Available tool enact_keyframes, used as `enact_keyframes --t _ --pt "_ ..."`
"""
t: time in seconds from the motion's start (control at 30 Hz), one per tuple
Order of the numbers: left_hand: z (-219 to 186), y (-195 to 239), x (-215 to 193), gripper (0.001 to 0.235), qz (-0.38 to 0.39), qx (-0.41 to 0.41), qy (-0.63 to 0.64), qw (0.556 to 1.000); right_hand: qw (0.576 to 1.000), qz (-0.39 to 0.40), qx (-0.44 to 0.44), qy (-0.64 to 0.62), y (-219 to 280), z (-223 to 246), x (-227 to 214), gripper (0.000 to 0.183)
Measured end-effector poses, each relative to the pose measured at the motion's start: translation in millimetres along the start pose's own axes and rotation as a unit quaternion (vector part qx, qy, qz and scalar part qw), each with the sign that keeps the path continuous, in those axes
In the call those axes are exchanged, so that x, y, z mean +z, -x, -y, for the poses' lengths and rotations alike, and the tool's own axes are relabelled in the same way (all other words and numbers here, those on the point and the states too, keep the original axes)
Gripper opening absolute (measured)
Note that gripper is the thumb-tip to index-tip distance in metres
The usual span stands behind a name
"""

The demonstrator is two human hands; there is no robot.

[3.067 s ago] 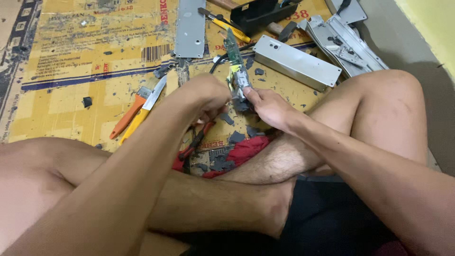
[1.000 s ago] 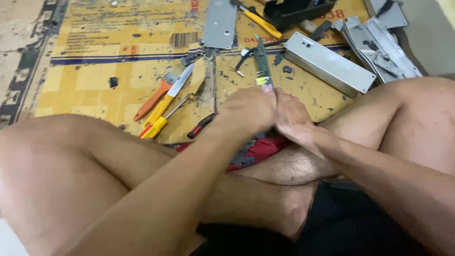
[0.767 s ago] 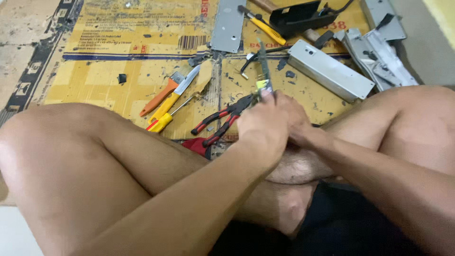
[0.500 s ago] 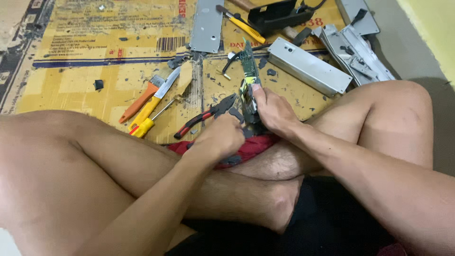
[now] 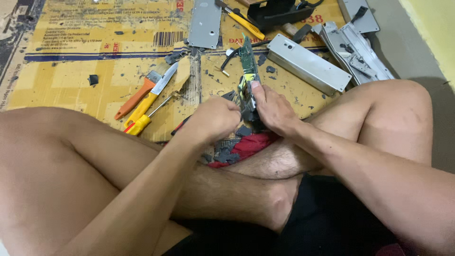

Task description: The person sits on the floor and uses a screwdriver and pliers to disassemble a small electronic device attached to a circuit board. They remove screws, pry open the casing, and manipulate internal components and wires.

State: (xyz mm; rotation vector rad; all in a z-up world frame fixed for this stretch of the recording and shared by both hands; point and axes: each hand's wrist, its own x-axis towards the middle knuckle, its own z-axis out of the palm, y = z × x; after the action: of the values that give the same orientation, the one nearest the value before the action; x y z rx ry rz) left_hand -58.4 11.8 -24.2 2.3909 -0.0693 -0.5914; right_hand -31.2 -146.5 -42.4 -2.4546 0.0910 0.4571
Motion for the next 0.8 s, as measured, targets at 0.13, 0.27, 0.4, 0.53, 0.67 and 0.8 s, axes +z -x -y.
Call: enact_keyframes --t 0.13,0.27,0.4,0.53,0.67,0.8 --pt "21.8 -50.2 15.7 0.03 0.036 -0.054 0.011 0.998 1.0 0.004 -0.006 -0.003 -5.0 -4.9 4.2 0.084" --pt "-11.8 -55.0 -1.3 0.027 0.05 -0.085 -0.072 0.993 0.999 -0.003 -0.028 0.021 -9.3 -5.1 8.3 0.078" --pt "-47.5 -15.2 -14.0 0.068 0.068 -0.054 -0.169 0.982 0.996 -0.016 -0.049 0.076 -7.5 -4.1 15.1 0.069" --pt "-38.2 -16.3 2.5 0.075 0.008 -0.095 -0.101 0.99 0.995 -0.009 -0.048 0.086 -5.4 -0.2 14.9 0.07" --pt "-44.0 1.4 6.8 0.048 0.021 -0.077 -0.095 0.992 0.995 -0.013 -0.052 0.089 -20.0 -14.3 15.3 0.072" --pt "-25.1 -37.7 25.0 0.052 -0.039 -0.118 -0.036 0.992 0.993 -0.017 -0.049 0.11 -22.9 -15.1 14.4 0.078"
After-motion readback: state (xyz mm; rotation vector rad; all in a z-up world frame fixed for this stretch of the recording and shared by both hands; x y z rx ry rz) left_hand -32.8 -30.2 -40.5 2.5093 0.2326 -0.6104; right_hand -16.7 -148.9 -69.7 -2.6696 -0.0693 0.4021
